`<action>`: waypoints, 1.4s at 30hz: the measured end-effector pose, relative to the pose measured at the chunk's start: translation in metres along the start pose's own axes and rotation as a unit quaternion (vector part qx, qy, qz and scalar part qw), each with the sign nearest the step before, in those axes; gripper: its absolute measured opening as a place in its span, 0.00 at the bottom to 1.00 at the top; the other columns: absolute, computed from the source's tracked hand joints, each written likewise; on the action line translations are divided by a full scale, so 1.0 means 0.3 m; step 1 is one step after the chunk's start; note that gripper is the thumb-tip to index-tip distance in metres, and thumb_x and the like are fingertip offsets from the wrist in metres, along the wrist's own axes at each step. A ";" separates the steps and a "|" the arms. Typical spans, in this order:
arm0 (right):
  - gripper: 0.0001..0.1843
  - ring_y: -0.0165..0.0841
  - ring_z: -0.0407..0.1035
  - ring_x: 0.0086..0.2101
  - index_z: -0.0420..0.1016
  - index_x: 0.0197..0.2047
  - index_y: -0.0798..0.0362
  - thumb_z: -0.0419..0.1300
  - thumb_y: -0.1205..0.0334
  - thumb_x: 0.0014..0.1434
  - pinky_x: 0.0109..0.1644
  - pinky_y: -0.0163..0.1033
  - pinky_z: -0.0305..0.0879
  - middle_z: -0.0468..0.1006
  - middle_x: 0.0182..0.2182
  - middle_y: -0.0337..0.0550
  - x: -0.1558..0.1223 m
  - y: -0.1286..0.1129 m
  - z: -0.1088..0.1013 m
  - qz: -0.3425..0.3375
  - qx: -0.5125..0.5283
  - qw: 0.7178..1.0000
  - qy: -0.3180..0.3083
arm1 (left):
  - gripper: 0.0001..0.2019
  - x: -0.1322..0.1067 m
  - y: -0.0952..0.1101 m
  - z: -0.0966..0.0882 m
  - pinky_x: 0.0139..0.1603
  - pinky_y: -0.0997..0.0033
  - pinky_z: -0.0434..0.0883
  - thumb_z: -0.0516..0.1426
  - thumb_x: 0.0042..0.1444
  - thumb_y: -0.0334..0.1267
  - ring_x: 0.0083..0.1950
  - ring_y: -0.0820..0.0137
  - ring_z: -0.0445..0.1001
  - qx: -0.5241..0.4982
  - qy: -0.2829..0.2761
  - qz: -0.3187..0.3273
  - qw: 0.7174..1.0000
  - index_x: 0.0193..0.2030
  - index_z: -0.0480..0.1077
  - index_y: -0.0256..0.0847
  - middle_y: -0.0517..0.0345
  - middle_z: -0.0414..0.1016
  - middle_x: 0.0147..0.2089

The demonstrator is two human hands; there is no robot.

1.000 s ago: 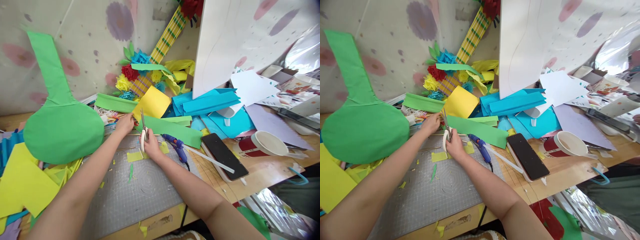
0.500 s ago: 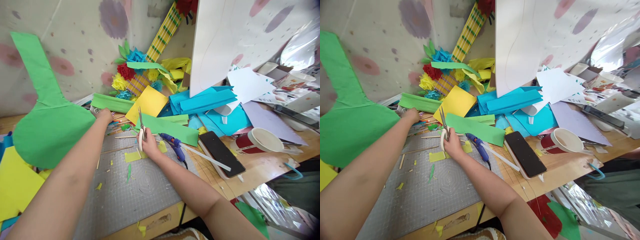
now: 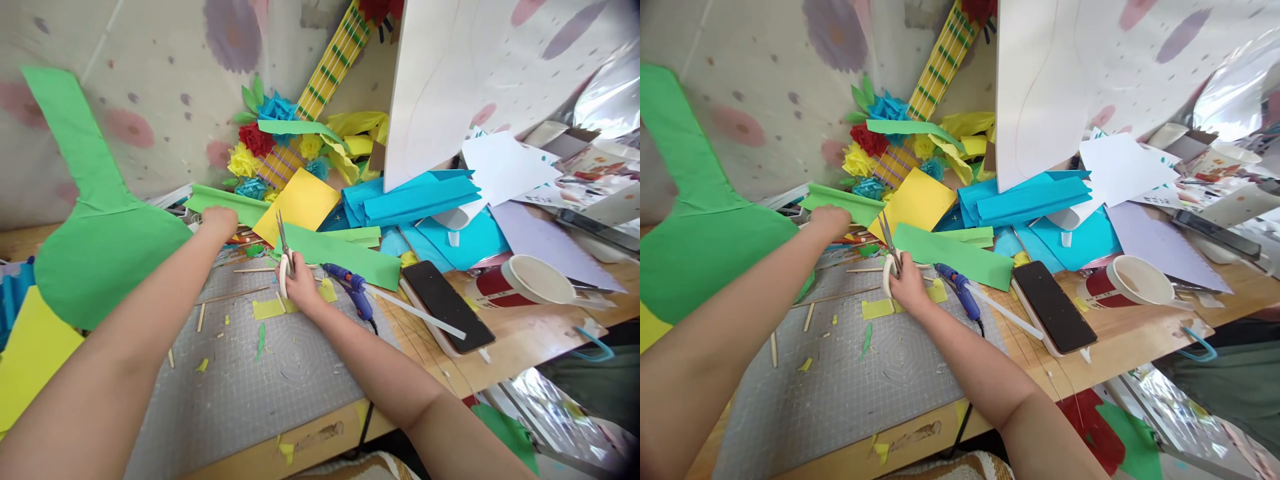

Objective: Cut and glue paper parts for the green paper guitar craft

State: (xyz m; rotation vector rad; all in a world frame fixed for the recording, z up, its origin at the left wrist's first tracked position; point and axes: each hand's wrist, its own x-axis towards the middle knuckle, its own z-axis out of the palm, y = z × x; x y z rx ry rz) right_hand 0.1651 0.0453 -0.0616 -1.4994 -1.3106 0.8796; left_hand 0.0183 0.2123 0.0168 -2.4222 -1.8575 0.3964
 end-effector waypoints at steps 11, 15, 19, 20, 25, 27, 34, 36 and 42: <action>0.11 0.32 0.64 0.31 0.55 0.34 0.49 0.53 0.61 0.47 0.35 0.37 0.58 0.68 0.30 0.37 0.003 0.008 0.001 -0.002 0.007 1.000 0.003 | 0.12 -0.092 0.012 -0.126 0.55 0.45 0.52 0.50 0.49 0.29 0.46 0.56 0.71 -0.049 0.130 0.050 0.989 0.39 0.72 0.35 0.44 0.74 0.40; 0.10 0.33 0.66 0.31 0.56 0.35 0.49 0.53 0.62 0.48 0.36 0.38 0.61 0.71 0.31 0.38 0.003 0.019 0.004 -0.007 0.014 1.000 0.004 | 0.07 -0.118 -0.005 -0.121 0.49 0.60 0.63 0.54 0.50 0.37 0.43 0.61 0.70 -0.342 0.232 0.017 0.910 0.32 0.71 0.39 0.53 0.73 0.33; 0.10 0.34 0.67 0.33 0.57 0.36 0.48 0.54 0.62 0.49 0.37 0.40 0.63 0.72 0.32 0.40 0.000 0.019 0.003 -0.010 0.006 1.000 0.007 | 0.06 -0.150 0.006 -0.137 0.42 0.72 0.65 0.53 0.51 0.37 0.41 0.70 0.69 -0.660 0.285 -0.023 0.695 0.29 0.69 0.39 0.58 0.71 0.32; 0.10 0.34 0.68 0.34 0.57 0.36 0.48 0.54 0.62 0.49 0.38 0.40 0.63 0.73 0.33 0.40 0.000 0.015 0.003 -0.007 0.003 1.000 0.007 | 0.05 -0.158 0.008 -0.144 0.41 0.74 0.66 0.53 0.51 0.36 0.39 0.72 0.68 -0.713 0.281 -0.039 0.641 0.28 0.68 0.39 0.59 0.71 0.31; 0.11 0.35 0.68 0.35 0.57 0.36 0.48 0.56 0.62 0.49 0.39 0.42 0.64 0.74 0.35 0.42 0.005 -0.005 0.000 0.019 -0.009 1.000 0.001 | 0.09 -0.235 0.012 -0.154 0.29 0.79 0.66 0.49 0.53 0.30 0.24 0.80 0.64 -0.835 0.289 -0.088 0.459 0.23 0.61 0.38 0.63 0.63 0.24; 0.12 0.34 0.69 0.35 0.57 0.35 0.48 0.57 0.62 0.49 0.40 0.42 0.64 0.74 0.35 0.42 0.006 -0.011 0.001 0.032 -0.007 0.999 0.000 | 0.07 -0.296 0.019 -0.123 0.19 0.81 0.60 0.49 0.54 0.32 0.17 0.81 0.58 -0.837 0.251 -0.057 0.482 0.25 0.60 0.39 0.66 0.59 0.21; 0.14 0.30 0.69 0.30 0.56 0.33 0.51 0.59 0.58 0.46 0.34 0.38 0.65 0.72 0.31 0.38 -0.002 -0.053 0.003 0.050 0.195 0.978 -0.046 | 0.13 -0.525 0.073 0.119 0.13 0.84 0.42 0.56 0.50 0.47 0.15 0.84 0.46 -0.719 -0.221 0.022 0.658 0.31 0.66 0.36 0.68 0.49 0.18; 0.15 0.29 0.70 0.29 0.56 0.31 0.51 0.60 0.60 0.44 0.32 0.36 0.65 0.71 0.28 0.36 -0.008 -0.069 0.001 0.055 0.256 0.964 -0.053 | 0.15 -0.558 0.079 0.167 0.14 0.84 0.43 0.55 0.50 0.49 0.15 0.84 0.47 -0.713 -0.231 0.038 0.661 0.33 0.66 0.37 0.68 0.50 0.19; 0.17 0.26 0.67 0.23 0.58 0.29 0.53 0.64 0.63 0.38 0.28 0.34 0.62 0.70 0.24 0.34 -0.050 -0.089 -0.004 0.078 0.267 0.958 -0.069 | 0.15 -0.622 0.062 0.202 0.18 0.81 0.61 0.57 0.48 0.49 0.18 0.81 0.61 -0.658 -0.208 0.039 0.723 0.33 0.68 0.38 0.65 0.62 0.22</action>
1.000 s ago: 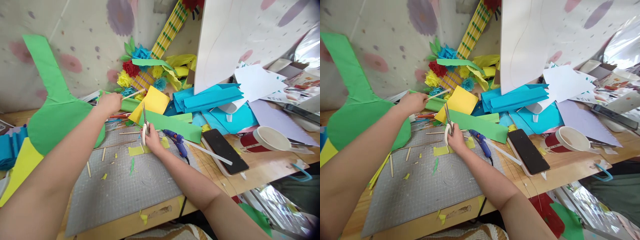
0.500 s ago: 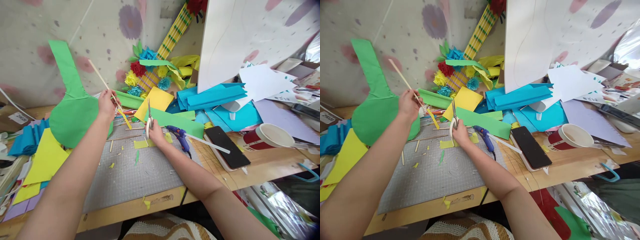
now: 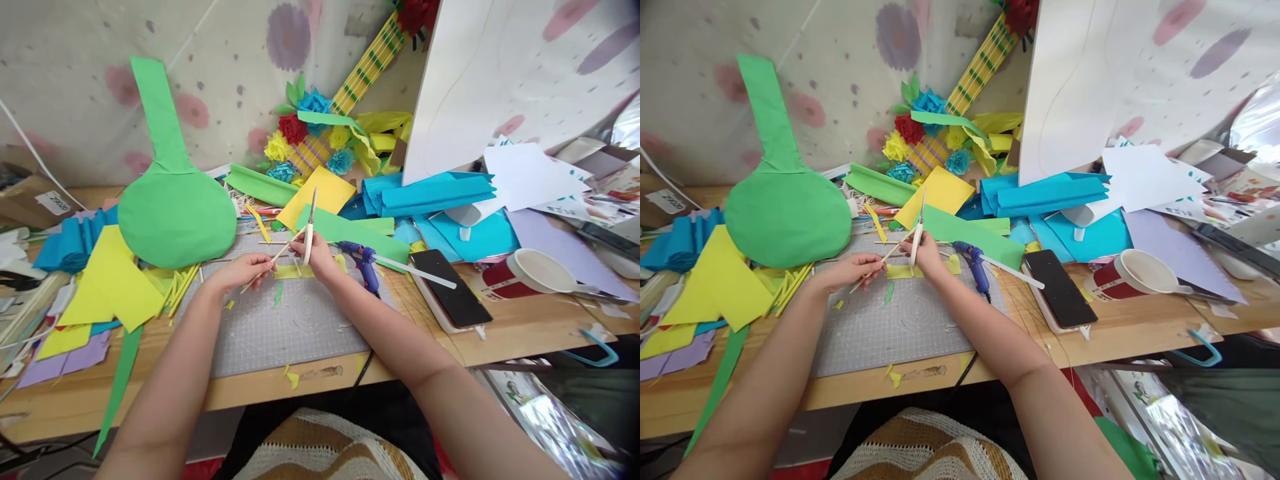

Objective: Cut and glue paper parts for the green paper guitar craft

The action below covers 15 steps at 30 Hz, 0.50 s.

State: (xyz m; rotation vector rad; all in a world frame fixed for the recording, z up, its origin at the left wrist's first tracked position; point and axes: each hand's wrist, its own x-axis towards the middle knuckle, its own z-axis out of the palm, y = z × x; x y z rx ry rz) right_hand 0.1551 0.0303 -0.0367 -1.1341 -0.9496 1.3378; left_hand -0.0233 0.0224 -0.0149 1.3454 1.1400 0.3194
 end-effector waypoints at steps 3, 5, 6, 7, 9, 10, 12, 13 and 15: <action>0.17 0.24 0.65 0.22 0.60 0.28 0.54 0.65 0.61 0.37 0.27 0.33 0.61 0.71 0.23 0.35 -0.028 -0.005 0.002 0.001 0.001 0.999 -0.051 | 0.15 -0.029 -0.018 0.007 0.25 0.76 0.68 0.60 0.45 0.48 0.24 0.76 0.69 0.001 -0.049 -0.022 0.999 0.31 0.68 0.37 0.60 0.69 0.27; 0.16 0.24 0.64 0.21 0.61 0.27 0.54 0.65 0.60 0.36 0.26 0.33 0.60 0.71 0.22 0.35 -0.045 -0.012 0.000 -0.004 -0.003 0.997 -0.082 | 0.16 -0.041 -0.034 0.011 0.26 0.75 0.68 0.60 0.45 0.49 0.27 0.74 0.72 -0.023 -0.079 -0.018 0.996 0.33 0.70 0.36 0.56 0.72 0.30; 0.16 0.24 0.63 0.21 0.62 0.26 0.54 0.65 0.60 0.36 0.26 0.32 0.59 0.70 0.22 0.35 -0.051 -0.015 -0.002 -0.006 -0.006 0.996 -0.093 | 0.17 -0.043 -0.042 0.013 0.27 0.74 0.69 0.59 0.46 0.49 0.28 0.74 0.72 -0.043 -0.088 -0.013 0.995 0.35 0.70 0.37 0.55 0.73 0.32; 0.16 0.23 0.63 0.21 0.62 0.26 0.54 0.65 0.59 0.36 0.25 0.32 0.58 0.70 0.21 0.35 -0.057 -0.018 -0.005 -0.008 -0.009 0.995 -0.101 | 0.17 -0.043 -0.049 0.014 0.27 0.73 0.69 0.58 0.47 0.49 0.29 0.73 0.73 -0.065 -0.091 -0.007 0.994 0.37 0.70 0.37 0.54 0.73 0.34; 0.16 0.24 0.63 0.21 0.63 0.25 0.55 0.65 0.59 0.36 0.25 0.32 0.58 0.70 0.21 0.35 -0.065 -0.021 -0.010 -0.010 -0.014 0.993 -0.114 | 0.16 -0.037 -0.061 0.017 0.28 0.71 0.71 0.59 0.47 0.48 0.30 0.72 0.73 -0.098 -0.083 0.006 0.992 0.38 0.70 0.37 0.54 0.73 0.34; 0.16 0.24 0.64 0.22 0.64 0.26 0.55 0.65 0.59 0.36 0.25 0.32 0.58 0.71 0.22 0.35 -0.067 -0.022 -0.012 -0.011 -0.016 0.993 -0.116 | 0.15 -0.032 -0.065 0.019 0.29 0.71 0.71 0.59 0.46 0.46 0.30 0.72 0.73 -0.106 -0.074 0.011 0.992 0.37 0.70 0.37 0.55 0.73 0.33; 0.15 0.25 0.66 0.23 0.64 0.26 0.55 0.65 0.60 0.36 0.27 0.33 0.60 0.72 0.24 0.37 -0.069 -0.019 -0.014 -0.015 -0.017 0.994 -0.109 | 0.13 -0.020 -0.071 0.026 0.28 0.72 0.71 0.60 0.46 0.44 0.27 0.75 0.71 -0.113 -0.046 0.023 0.992 0.34 0.69 0.37 0.58 0.71 0.29; 0.15 0.26 0.66 0.24 0.64 0.27 0.55 0.65 0.60 0.36 0.28 0.33 0.61 0.73 0.24 0.37 -0.068 -0.016 -0.013 -0.018 -0.014 0.995 -0.100 | 0.13 -0.015 -0.073 0.031 0.27 0.72 0.71 0.60 0.46 0.44 0.25 0.76 0.69 -0.114 -0.031 0.030 0.993 0.34 0.68 0.37 0.59 0.70 0.28; 0.14 0.26 0.67 0.24 0.63 0.26 0.54 0.64 0.61 0.36 0.28 0.34 0.62 0.72 0.23 0.37 -0.065 -0.010 -0.009 -0.023 -0.002 0.996 -0.081 | 0.12 -0.007 -0.075 0.045 0.26 0.73 0.70 0.59 0.47 0.44 0.23 0.78 0.66 -0.116 -0.014 0.040 0.992 0.34 0.68 0.37 0.61 0.68 0.26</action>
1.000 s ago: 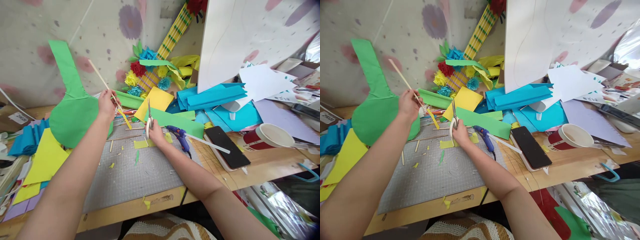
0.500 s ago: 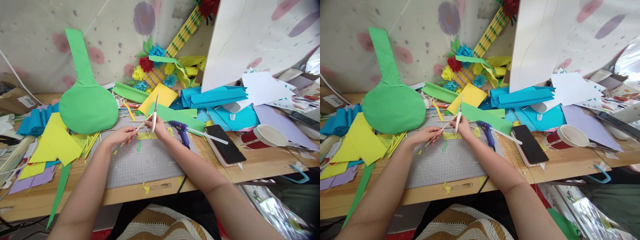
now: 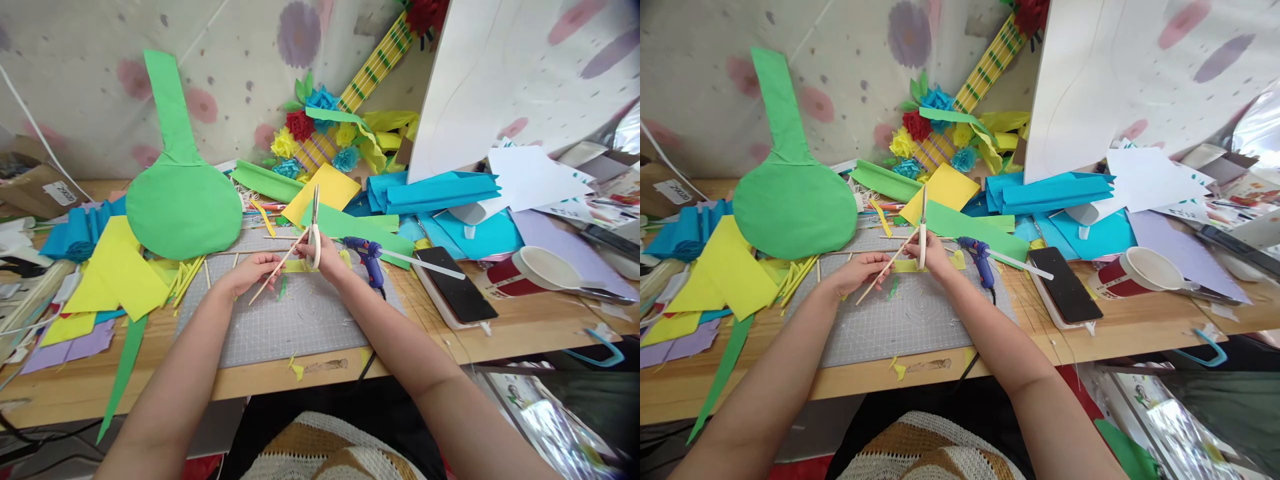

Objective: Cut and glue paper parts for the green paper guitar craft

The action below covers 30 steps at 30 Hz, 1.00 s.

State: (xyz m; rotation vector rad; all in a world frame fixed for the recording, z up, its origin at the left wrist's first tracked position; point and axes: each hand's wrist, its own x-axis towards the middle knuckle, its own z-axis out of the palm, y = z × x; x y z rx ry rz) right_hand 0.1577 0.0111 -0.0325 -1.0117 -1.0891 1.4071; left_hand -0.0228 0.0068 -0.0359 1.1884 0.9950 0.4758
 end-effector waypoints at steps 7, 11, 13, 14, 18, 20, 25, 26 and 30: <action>0.09 0.23 0.59 0.17 0.62 0.26 0.53 0.60 0.63 0.40 0.22 0.32 0.55 0.67 0.18 0.32 0.010 0.020 -0.026 0.005 0.036 0.999 0.021 | 0.09 0.057 0.032 0.037 0.34 0.69 0.68 0.53 0.52 0.40 0.32 0.72 0.69 0.262 0.204 0.129 0.935 0.36 0.68 0.39 0.56 0.71 0.34; 0.09 0.23 0.57 0.17 0.62 0.26 0.53 0.59 0.62 0.40 0.21 0.32 0.52 0.66 0.17 0.32 0.001 0.026 -0.057 0.013 0.041 0.999 0.029 | 0.10 0.150 0.086 0.035 0.40 0.67 0.65 0.53 0.52 0.38 0.41 0.66 0.69 0.520 0.258 0.172 0.796 0.40 0.69 0.41 0.52 0.69 0.45; 0.09 0.23 0.57 0.17 0.62 0.25 0.53 0.59 0.61 0.39 0.20 0.31 0.51 0.66 0.16 0.32 -0.005 0.027 -0.062 0.021 0.045 0.998 0.029 | 0.10 0.205 0.109 0.030 0.40 0.67 0.64 0.54 0.51 0.37 0.43 0.64 0.69 0.587 0.231 0.143 0.763 0.41 0.69 0.41 0.50 0.69 0.47; 0.09 0.23 0.57 0.16 0.61 0.24 0.53 0.59 0.61 0.39 0.20 0.31 0.51 0.65 0.16 0.32 -0.006 0.027 -0.062 0.026 0.045 0.998 0.029 | 0.09 0.230 0.120 0.026 0.39 0.67 0.64 0.54 0.51 0.37 0.43 0.63 0.70 0.606 0.214 0.124 0.756 0.39 0.70 0.40 0.50 0.69 0.45; 0.11 0.24 0.57 0.17 0.61 0.26 0.52 0.59 0.61 0.39 0.20 0.31 0.51 0.65 0.15 0.31 -0.004 0.037 -0.055 0.038 0.045 0.997 0.039 | 0.09 0.289 0.176 -0.014 0.40 0.64 0.64 0.48 0.56 0.36 0.42 0.62 0.70 0.623 0.228 0.104 0.741 0.37 0.69 0.39 0.49 0.69 0.43; 0.12 0.24 0.58 0.17 0.60 0.27 0.52 0.59 0.61 0.38 0.21 0.31 0.52 0.65 0.16 0.31 0.001 0.044 -0.052 0.038 0.043 0.998 0.038 | 0.11 0.294 0.210 -0.040 0.41 0.61 0.64 0.47 0.57 0.35 0.45 0.60 0.68 0.615 0.287 0.107 0.727 0.42 0.67 0.35 0.45 0.67 0.45; 0.13 0.24 0.57 0.17 0.58 0.28 0.51 0.58 0.59 0.39 0.21 0.31 0.53 0.65 0.17 0.30 0.012 0.054 -0.058 0.018 0.034 0.998 0.057 | 0.15 0.286 0.228 -0.044 0.44 0.62 0.64 0.50 0.54 0.33 0.49 0.60 0.66 0.600 0.280 0.139 0.737 0.48 0.65 0.34 0.43 0.64 0.50; 0.13 0.24 0.57 0.17 0.58 0.28 0.51 0.58 0.58 0.39 0.21 0.32 0.52 0.64 0.17 0.30 0.014 0.056 -0.061 0.016 0.029 0.997 0.069 | 0.13 0.287 0.215 -0.030 0.44 0.65 0.65 0.51 0.53 0.32 0.47 0.64 0.67 0.595 0.237 0.152 0.753 0.46 0.67 0.36 0.47 0.66 0.48; 0.13 0.24 0.55 0.18 0.58 0.28 0.50 0.57 0.57 0.40 0.22 0.32 0.52 0.60 0.16 0.29 0.019 0.068 -0.069 -0.004 0.005 0.995 0.102 | 0.12 0.302 0.155 0.048 0.48 0.67 0.64 0.53 0.49 0.31 0.47 0.65 0.68 0.566 0.013 0.240 0.789 0.41 0.70 0.38 0.50 0.70 0.45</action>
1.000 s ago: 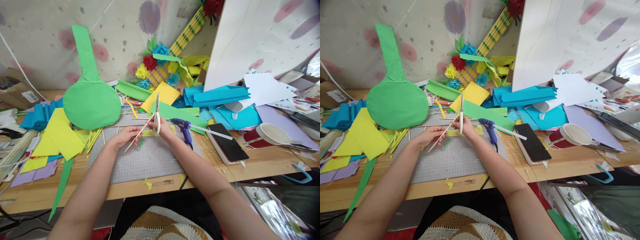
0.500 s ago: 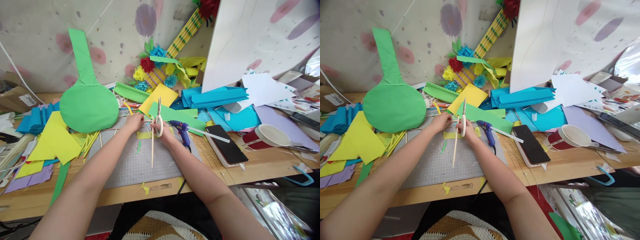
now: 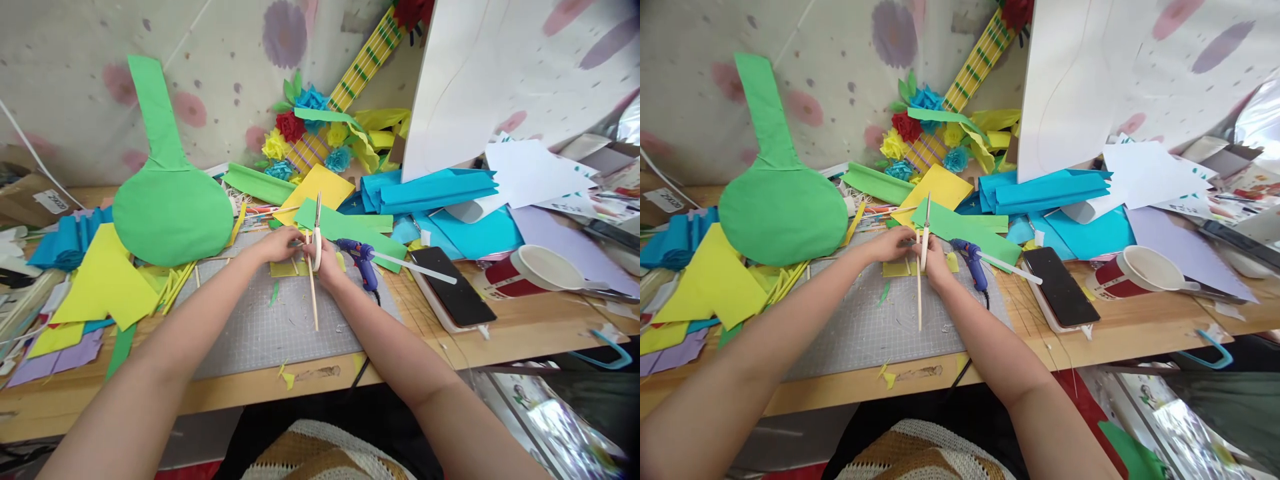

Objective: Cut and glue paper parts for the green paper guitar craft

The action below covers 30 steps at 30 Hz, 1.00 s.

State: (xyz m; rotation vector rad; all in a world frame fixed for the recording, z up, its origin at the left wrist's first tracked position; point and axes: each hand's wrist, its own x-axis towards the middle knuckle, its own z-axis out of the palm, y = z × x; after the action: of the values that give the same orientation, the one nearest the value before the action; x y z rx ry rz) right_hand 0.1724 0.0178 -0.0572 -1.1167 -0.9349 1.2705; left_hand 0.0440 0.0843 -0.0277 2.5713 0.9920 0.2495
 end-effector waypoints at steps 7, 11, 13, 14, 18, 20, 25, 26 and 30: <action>0.13 0.26 0.57 0.22 0.59 0.31 0.51 0.55 0.57 0.41 0.25 0.33 0.55 0.62 0.21 0.33 0.004 0.014 -0.001 -0.025 -0.047 0.999 -0.001 | 0.19 0.055 0.038 0.052 0.55 0.60 0.59 0.53 0.48 0.33 0.54 0.58 0.62 0.077 -0.004 -0.075 0.994 0.49 0.70 0.40 0.47 0.64 0.52; 0.15 0.26 0.58 0.24 0.59 0.32 0.51 0.57 0.56 0.41 0.28 0.33 0.57 0.63 0.24 0.34 0.016 0.025 -0.018 -0.046 -0.061 0.997 0.022 | 0.21 0.054 0.003 0.045 0.56 0.62 0.59 0.50 0.50 0.29 0.54 0.61 0.62 0.040 0.120 -0.169 0.977 0.53 0.67 0.38 0.46 0.65 0.50; 0.16 0.27 0.59 0.26 0.60 0.33 0.51 0.58 0.55 0.41 0.29 0.34 0.58 0.64 0.25 0.34 0.022 0.033 -0.022 -0.060 -0.079 0.995 0.031 | 0.20 0.021 -0.018 0.032 0.56 0.64 0.60 0.51 0.50 0.28 0.52 0.63 0.64 -0.011 0.190 -0.200 0.961 0.51 0.68 0.36 0.46 0.66 0.49; 0.16 0.27 0.60 0.26 0.60 0.33 0.51 0.58 0.54 0.41 0.30 0.34 0.58 0.65 0.25 0.34 0.024 0.038 -0.022 -0.064 -0.088 0.994 0.031 | 0.19 -0.004 -0.024 0.024 0.54 0.64 0.63 0.51 0.50 0.28 0.49 0.65 0.67 -0.050 0.216 -0.210 0.952 0.50 0.68 0.35 0.46 0.67 0.49; 0.18 0.28 0.62 0.27 0.60 0.33 0.51 0.60 0.52 0.42 0.31 0.35 0.60 0.66 0.26 0.34 0.031 0.054 -0.007 -0.071 -0.094 0.993 0.031 | 0.14 -0.148 0.019 0.004 0.40 0.66 0.71 0.51 0.54 0.36 0.38 0.70 0.73 -0.293 0.238 -0.266 0.887 0.46 0.67 0.36 0.49 0.71 0.44; 0.18 0.28 0.62 0.27 0.59 0.33 0.51 0.60 0.52 0.42 0.31 0.36 0.60 0.67 0.26 0.35 0.032 0.057 0.002 -0.083 -0.079 0.992 0.046 | 0.15 -0.220 0.075 0.011 0.36 0.64 0.72 0.51 0.55 0.42 0.37 0.69 0.74 -0.432 0.126 -0.266 0.852 0.45 0.67 0.35 0.47 0.71 0.45; 0.18 0.26 0.63 0.24 0.58 0.33 0.51 0.61 0.53 0.43 0.30 0.35 0.61 0.68 0.26 0.35 0.019 0.041 0.006 -0.088 -0.059 0.993 0.044 | 0.18 -0.310 0.185 0.074 0.35 0.68 0.72 0.61 0.45 0.43 0.33 0.71 0.74 -0.538 -0.082 -0.224 0.809 0.42 0.69 0.36 0.52 0.74 0.36; 0.18 0.26 0.63 0.24 0.58 0.33 0.51 0.61 0.53 0.43 0.29 0.35 0.61 0.67 0.26 0.34 0.013 0.037 0.007 -0.088 -0.062 0.994 0.036 | 0.17 -0.312 0.193 0.089 0.34 0.69 0.72 0.62 0.44 0.42 0.31 0.73 0.73 -0.532 -0.083 -0.227 0.811 0.40 0.69 0.35 0.54 0.74 0.33; 0.18 0.25 0.62 0.23 0.57 0.32 0.51 0.61 0.53 0.43 0.28 0.35 0.62 0.66 0.25 0.33 -0.004 0.022 0.015 -0.093 -0.070 0.993 0.031 | 0.13 -0.297 0.213 0.133 0.31 0.73 0.71 0.62 0.44 0.42 0.32 0.73 0.73 -0.529 -0.055 -0.213 0.820 0.32 0.68 0.34 0.55 0.73 0.30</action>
State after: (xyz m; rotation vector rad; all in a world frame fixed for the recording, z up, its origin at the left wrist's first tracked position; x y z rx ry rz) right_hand 0.1665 0.0169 -0.0625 -1.1436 -1.0681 1.0263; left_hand 0.0290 -0.0306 -0.0412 1.3057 0.9586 0.3809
